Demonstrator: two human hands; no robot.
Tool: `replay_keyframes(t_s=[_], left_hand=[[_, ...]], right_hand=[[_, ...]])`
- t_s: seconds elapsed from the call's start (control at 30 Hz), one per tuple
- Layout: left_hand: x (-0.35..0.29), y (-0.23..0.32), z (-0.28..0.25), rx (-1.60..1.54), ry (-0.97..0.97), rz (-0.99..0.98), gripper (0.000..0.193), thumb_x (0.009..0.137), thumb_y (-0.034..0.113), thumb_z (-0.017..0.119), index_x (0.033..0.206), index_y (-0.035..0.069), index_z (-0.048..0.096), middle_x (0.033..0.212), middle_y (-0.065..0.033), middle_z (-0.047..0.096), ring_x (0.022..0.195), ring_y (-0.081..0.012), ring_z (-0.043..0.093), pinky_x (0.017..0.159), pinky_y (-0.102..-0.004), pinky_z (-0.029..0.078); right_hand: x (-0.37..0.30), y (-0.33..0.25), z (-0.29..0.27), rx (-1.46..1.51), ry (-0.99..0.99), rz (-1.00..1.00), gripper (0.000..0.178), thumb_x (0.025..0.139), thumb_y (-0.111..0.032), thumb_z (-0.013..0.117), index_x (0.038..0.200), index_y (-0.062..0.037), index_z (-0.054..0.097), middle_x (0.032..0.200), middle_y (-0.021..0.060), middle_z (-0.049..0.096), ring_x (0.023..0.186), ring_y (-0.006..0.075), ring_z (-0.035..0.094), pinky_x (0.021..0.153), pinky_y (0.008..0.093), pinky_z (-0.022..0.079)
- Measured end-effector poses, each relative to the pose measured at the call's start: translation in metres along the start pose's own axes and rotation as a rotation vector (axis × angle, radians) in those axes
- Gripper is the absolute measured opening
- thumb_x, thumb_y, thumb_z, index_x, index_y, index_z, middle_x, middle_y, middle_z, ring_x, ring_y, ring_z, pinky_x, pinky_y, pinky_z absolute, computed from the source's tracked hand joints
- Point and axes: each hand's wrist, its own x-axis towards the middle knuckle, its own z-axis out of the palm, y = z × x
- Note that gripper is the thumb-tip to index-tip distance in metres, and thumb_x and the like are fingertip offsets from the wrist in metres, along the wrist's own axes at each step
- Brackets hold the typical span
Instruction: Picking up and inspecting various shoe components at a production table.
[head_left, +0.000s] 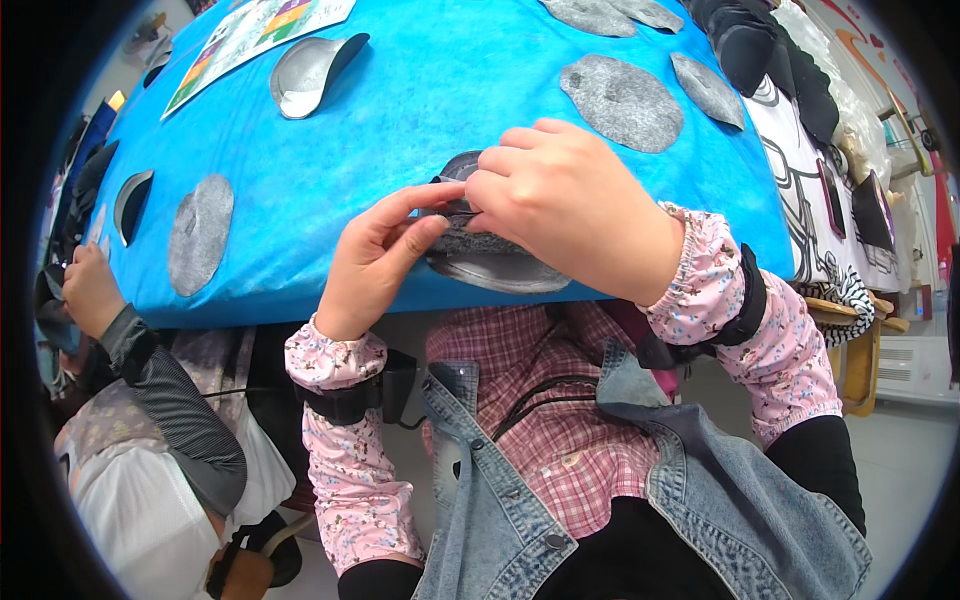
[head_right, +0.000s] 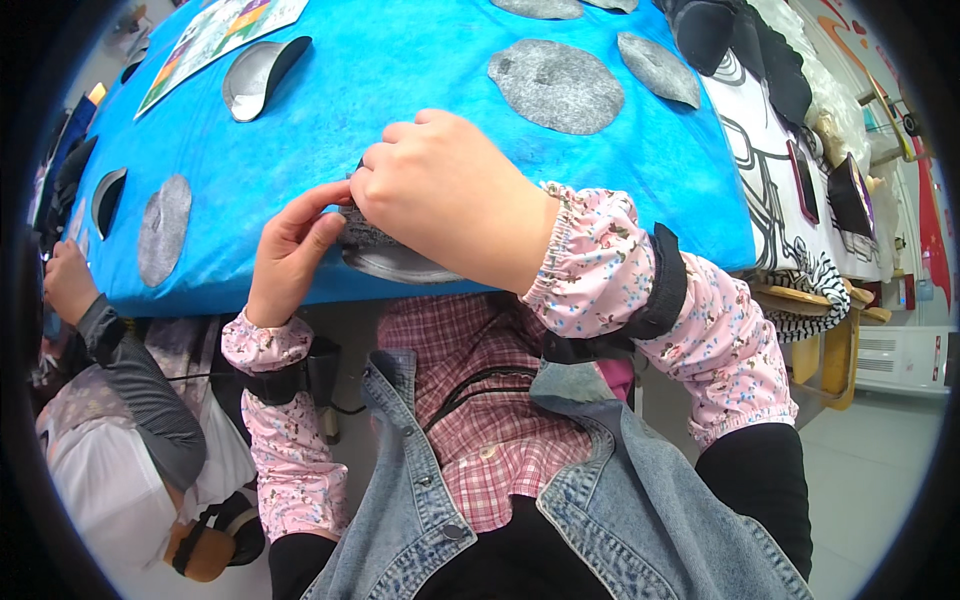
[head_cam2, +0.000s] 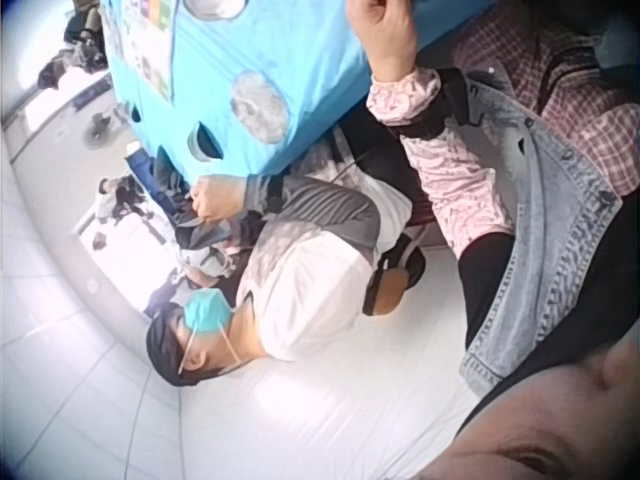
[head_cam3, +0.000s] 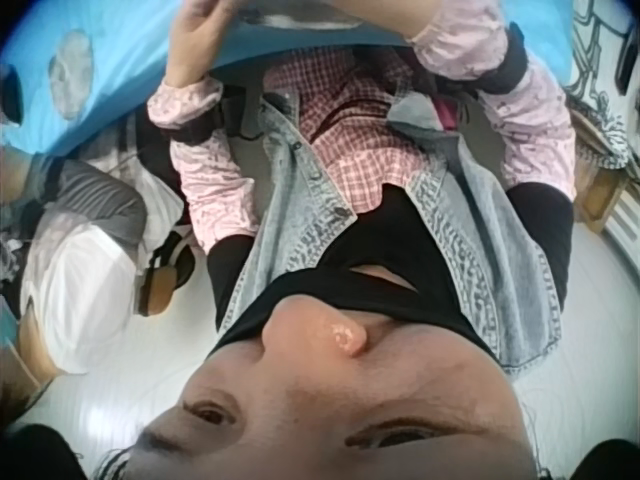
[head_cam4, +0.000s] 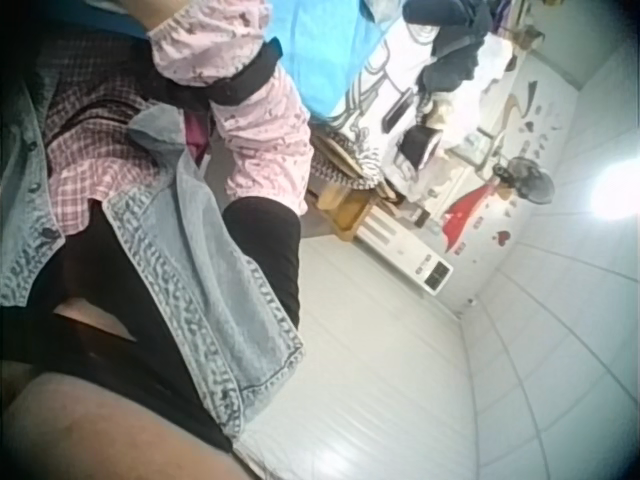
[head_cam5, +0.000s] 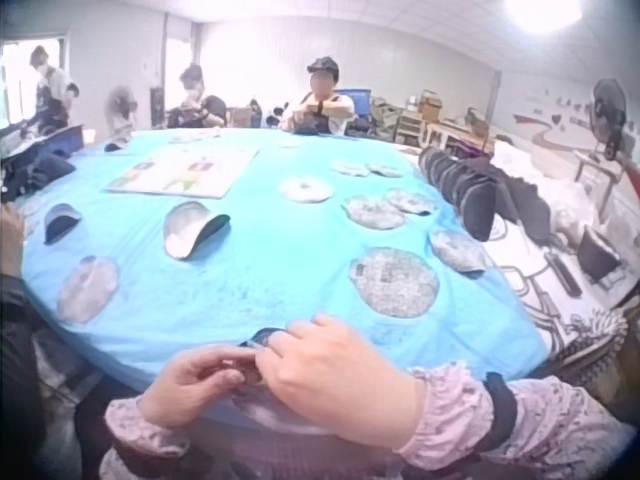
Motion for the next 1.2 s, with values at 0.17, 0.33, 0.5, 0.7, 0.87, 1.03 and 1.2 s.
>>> replay_keyframes(t_s=[0.17, 0.33, 0.5, 0.7, 0.87, 1.03, 1.2], left_hand=[[0.0, -0.002, 0.005, 0.037, 0.014, -0.037, 0.023, 0.089, 0.004, 0.057, 0.111, -0.003, 0.057, 0.097, -0.0019, 0.062, 0.085, -0.0064, 0.056, 0.076, -0.0192, 0.044], [0.001, -0.01, 0.007, 0.159, 0.074, 0.039, 0.015, 0.088, 0.004, 0.057, 0.101, -0.002, 0.063, 0.087, -0.002, 0.063, 0.077, -0.0057, 0.054, 0.068, -0.0193, 0.043], [0.004, -0.012, 0.009, 0.232, 0.152, 0.076, 0.013, 0.087, 0.006, 0.058, 0.096, 0.0, 0.066, 0.08, -0.0029, 0.063, 0.071, -0.0056, 0.052, 0.063, -0.02, 0.042], [0.012, -0.013, 0.012, 0.077, 0.252, 0.012, 0.016, 0.09, 0.012, 0.056, 0.097, -0.001, 0.063, 0.083, 0.0006, 0.062, 0.071, -0.0052, 0.052, 0.065, -0.0194, 0.042], [0.02, -0.011, 0.0, -0.501, 0.117, -0.152, 0.02, 0.092, 0.013, 0.052, 0.103, -0.002, 0.057, 0.094, -0.0028, 0.063, 0.085, -0.0093, 0.059, 0.076, -0.022, 0.046], [0.03, 0.001, 0.014, -1.031, -0.084, -0.341, 0.028, 0.09, 0.012, 0.05, 0.112, -0.004, 0.054, 0.108, -0.0092, 0.061, 0.096, -0.0181, 0.061, 0.085, -0.0316, 0.049], [0.042, 0.009, 0.018, -1.079, -0.199, -0.328, 0.031, 0.092, 0.015, 0.049, 0.117, -0.004, 0.05, 0.112, -0.0111, 0.06, 0.099, -0.0198, 0.06, 0.086, -0.0335, 0.049]], right_hand=[[-0.001, -0.003, -0.003, -0.039, 0.011, 0.004, 0.006, 0.07, -0.015, 0.059, 0.07, -0.0099, 0.062, 0.071, 0.0014, 0.062, 0.075, 0.0169, 0.061, 0.065, 0.0295, 0.045], [-0.002, -0.002, -0.003, -0.024, 0.012, 0.01, 0.006, 0.07, -0.015, 0.059, 0.069, -0.0105, 0.062, 0.071, 0.0013, 0.062, 0.075, 0.0169, 0.061, 0.065, 0.0298, 0.044], [-0.002, 0.005, 0.001, 0.013, 0.022, 0.015, 0.028, 0.075, -0.035, 0.062, 0.069, -0.0093, 0.053, 0.07, 0.0022, 0.055, 0.073, 0.0187, 0.055, 0.066, 0.0308, 0.042], [-0.005, 0.037, -0.049, 0.231, 0.278, 0.229, 0.041, 0.079, -0.028, 0.068, 0.11, -0.0027, 0.059, 0.095, 0.0107, 0.06, 0.079, 0.0186, 0.06, 0.067, 0.0289, 0.047], [-0.011, 0.053, -0.089, 0.604, 0.292, 0.04, 0.025, 0.086, -0.009, 0.058, 0.11, -0.005, 0.06, 0.105, 0.0079, 0.059, 0.086, 0.0132, 0.058, 0.07, 0.0247, 0.044], [0.004, 0.067, -0.113, 0.552, 0.327, -0.034, 0.017, 0.086, -0.013, 0.058, 0.101, -0.0062, 0.062, 0.097, 0.0082, 0.06, 0.088, 0.0208, 0.056, 0.075, 0.03, 0.045], [0.017, 0.083, -0.121, 0.349, 0.285, -0.209, 0.02, 0.081, -0.015, 0.056, 0.097, -0.0054, 0.064, 0.099, 0.0087, 0.06, 0.098, 0.025, 0.053, 0.087, 0.036, 0.042]])
